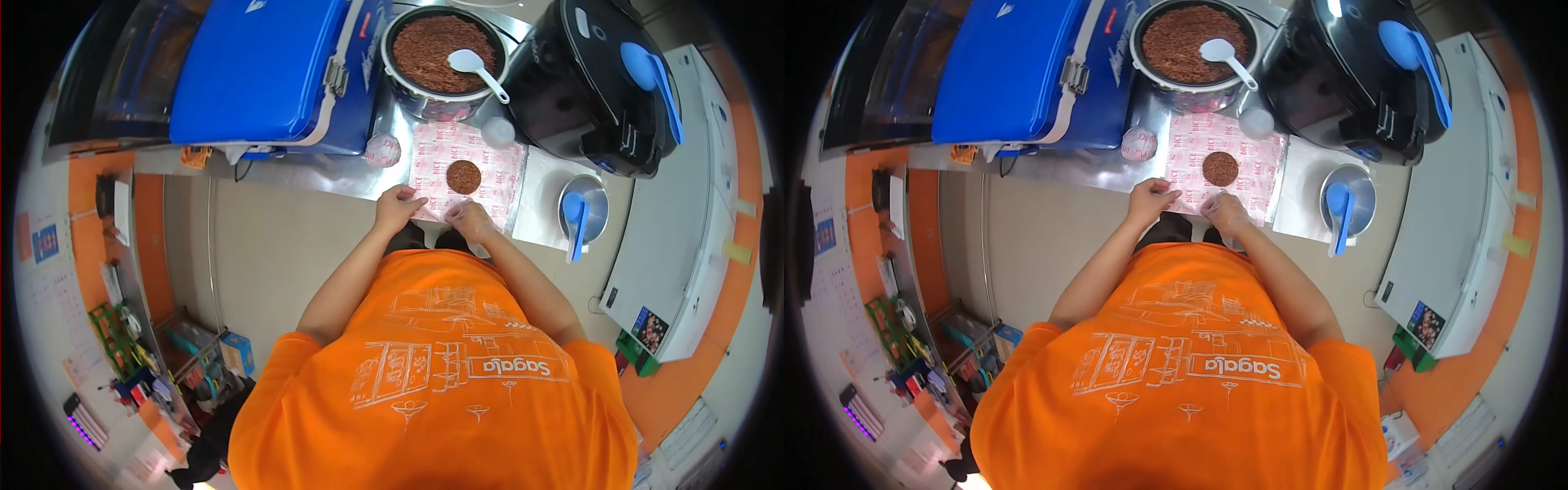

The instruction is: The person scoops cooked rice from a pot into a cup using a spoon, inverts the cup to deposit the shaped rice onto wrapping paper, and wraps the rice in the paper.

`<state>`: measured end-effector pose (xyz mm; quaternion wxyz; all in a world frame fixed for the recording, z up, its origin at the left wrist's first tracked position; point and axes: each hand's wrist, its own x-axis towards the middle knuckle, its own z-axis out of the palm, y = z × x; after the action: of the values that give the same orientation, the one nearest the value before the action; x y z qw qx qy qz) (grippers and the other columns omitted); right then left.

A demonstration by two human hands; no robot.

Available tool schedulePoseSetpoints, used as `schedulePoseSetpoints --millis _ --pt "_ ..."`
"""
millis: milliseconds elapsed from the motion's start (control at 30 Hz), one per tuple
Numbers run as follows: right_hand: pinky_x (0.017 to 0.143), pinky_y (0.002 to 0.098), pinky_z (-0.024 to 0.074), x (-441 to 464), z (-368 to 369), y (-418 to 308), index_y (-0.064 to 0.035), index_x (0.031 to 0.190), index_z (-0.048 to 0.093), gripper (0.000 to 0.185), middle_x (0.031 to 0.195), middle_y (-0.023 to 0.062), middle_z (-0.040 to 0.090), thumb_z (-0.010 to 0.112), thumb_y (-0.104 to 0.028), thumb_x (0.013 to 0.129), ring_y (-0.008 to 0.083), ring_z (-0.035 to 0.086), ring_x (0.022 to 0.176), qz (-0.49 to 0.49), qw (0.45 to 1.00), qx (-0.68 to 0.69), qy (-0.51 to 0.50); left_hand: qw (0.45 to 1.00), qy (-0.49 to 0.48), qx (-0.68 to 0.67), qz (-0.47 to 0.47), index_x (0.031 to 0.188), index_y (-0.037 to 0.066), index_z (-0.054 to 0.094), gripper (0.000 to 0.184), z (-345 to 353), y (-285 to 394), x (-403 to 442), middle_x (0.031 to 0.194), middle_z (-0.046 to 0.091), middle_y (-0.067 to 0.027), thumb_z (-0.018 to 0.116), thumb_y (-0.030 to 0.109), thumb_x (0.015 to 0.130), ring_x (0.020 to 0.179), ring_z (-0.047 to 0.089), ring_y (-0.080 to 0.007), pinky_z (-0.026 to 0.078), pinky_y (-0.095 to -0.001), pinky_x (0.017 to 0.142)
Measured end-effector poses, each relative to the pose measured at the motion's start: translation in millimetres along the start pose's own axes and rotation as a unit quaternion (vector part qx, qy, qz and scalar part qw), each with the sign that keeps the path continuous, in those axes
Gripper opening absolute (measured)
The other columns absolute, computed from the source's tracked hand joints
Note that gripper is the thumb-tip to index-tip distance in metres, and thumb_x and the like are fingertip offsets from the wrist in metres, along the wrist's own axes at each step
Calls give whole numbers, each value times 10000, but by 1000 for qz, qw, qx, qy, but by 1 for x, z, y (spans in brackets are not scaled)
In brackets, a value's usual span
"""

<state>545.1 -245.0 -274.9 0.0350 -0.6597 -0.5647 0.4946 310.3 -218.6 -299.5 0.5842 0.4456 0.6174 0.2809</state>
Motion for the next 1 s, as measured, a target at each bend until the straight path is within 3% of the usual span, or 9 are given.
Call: schedulePoseSetpoints --millis 67,267,367,567,867,967,1000 --pt "822 391 581 3 2 3 -18 982 785 273 937 175 768 777 -279 905 300 750 889 -7 999 21 -25 997 -14 65 38 1030 -26 715 285 1 -13 6 911 738 -90 869 112 834 765 709 -136 573 -268 665" --pt "827 360 574 13 10 -29 1 1091 774 312 956 192 768 759 -260 920 274 751 902 -94 995 -16 30 997 -27 27 74 999 -5 722 184 -2 -22 8 919 744 -61 813 19 841 844 709 -133 571 -268 779" --pt "830 348 574 22 15 -36 11 1125 766 316 975 192 769 756 -224 914 262 748 893 -99 995 -3 10 997 -52 19 60 996 3 713 156 -7 -22 5 951 740 -64 767 -26 853 869 707 -125 570 -264 806" --pt "807 325 574 33 22 -31 -2 1120 772 283 969 136 776 755 -158 885 185 729 859 -83 995 32 -51 995 -73 -12 70 1003 6 695 179 -15 -34 1 987 712 -49 693 -83 848 939 696 -126 572 -270 870" --pt "753 290 542 33 25 -40 -8 959 741 183 847 53 727 765 -164 867 119 652 773 -90 990 83 -75 986 -98 -109 80 1008 -7 683 199 -16 -44 -2 1104 673 -61 645 -127 855 1036 672 -141 555 -280 932" --pt "808 361 554 34 30 -37 -22 941 738 265 943 161 748 768 -279 885 237 719 863 -88 991 75 -72 986 -104 -98 87 1030 -7 680 193 -19 -39 -3 1120 671 -58 664 -112 869 1060 669 -155 547 -283 949" --pt "807 362 554 33 31 -37 -24 943 738 270 926 161 745 764 -286 887 237 717 853 -77 991 79 -73 985 -104 -94 102 1036 -9 679 192 -19 -40 -3 1121 673 -61 672 -107 871 1061 670 -160 551 -288 945"
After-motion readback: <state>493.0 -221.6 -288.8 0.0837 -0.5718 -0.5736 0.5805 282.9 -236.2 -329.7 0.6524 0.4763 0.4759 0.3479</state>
